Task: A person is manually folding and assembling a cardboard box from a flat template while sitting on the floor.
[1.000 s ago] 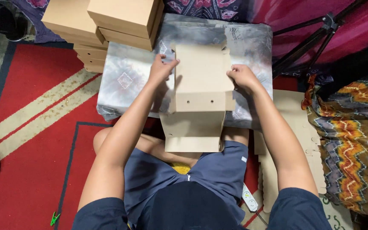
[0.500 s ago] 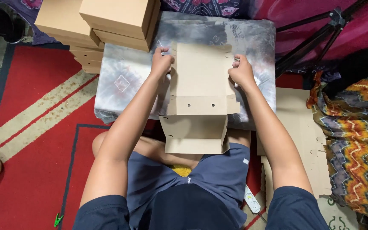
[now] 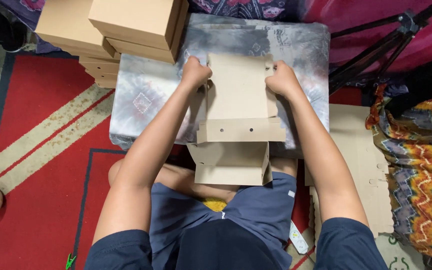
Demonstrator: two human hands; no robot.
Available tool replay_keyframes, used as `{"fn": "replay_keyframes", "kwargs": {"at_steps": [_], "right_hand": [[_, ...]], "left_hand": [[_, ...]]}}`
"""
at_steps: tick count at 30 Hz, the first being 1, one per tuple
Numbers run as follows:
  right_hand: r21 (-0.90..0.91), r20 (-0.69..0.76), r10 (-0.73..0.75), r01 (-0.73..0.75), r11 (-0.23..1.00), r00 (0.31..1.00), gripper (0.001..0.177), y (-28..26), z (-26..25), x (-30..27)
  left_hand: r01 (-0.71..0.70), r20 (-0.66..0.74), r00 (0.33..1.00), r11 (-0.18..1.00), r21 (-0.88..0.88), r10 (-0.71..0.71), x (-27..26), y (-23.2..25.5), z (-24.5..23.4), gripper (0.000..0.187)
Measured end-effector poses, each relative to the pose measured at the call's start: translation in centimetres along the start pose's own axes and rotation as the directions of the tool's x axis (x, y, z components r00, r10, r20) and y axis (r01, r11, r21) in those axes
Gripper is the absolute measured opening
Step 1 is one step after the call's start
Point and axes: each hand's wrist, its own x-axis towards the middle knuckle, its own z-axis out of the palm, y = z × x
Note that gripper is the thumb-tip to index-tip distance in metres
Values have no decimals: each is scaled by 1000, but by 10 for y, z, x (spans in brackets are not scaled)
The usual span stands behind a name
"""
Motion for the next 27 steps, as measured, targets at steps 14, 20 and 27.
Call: {"fn": "replay_keyframes", "kwargs": {"at_steps": [14,20,27], "right_hand": [[292,-502,-593,769,569,629,38,14,-55,43],[453,-412,-613,735,504,675,40,35,-34,30],[264,-429,-602,731,629,673,25,54,-34,12]], "left_hand": [[-652,-241,744,597,-466,624,-18,80,-58,24],[-695,-246,677,493,-523,694,-40,52,-47,18],[-749,-249,605,435,-500,756,-53,30,-49,20]]}}
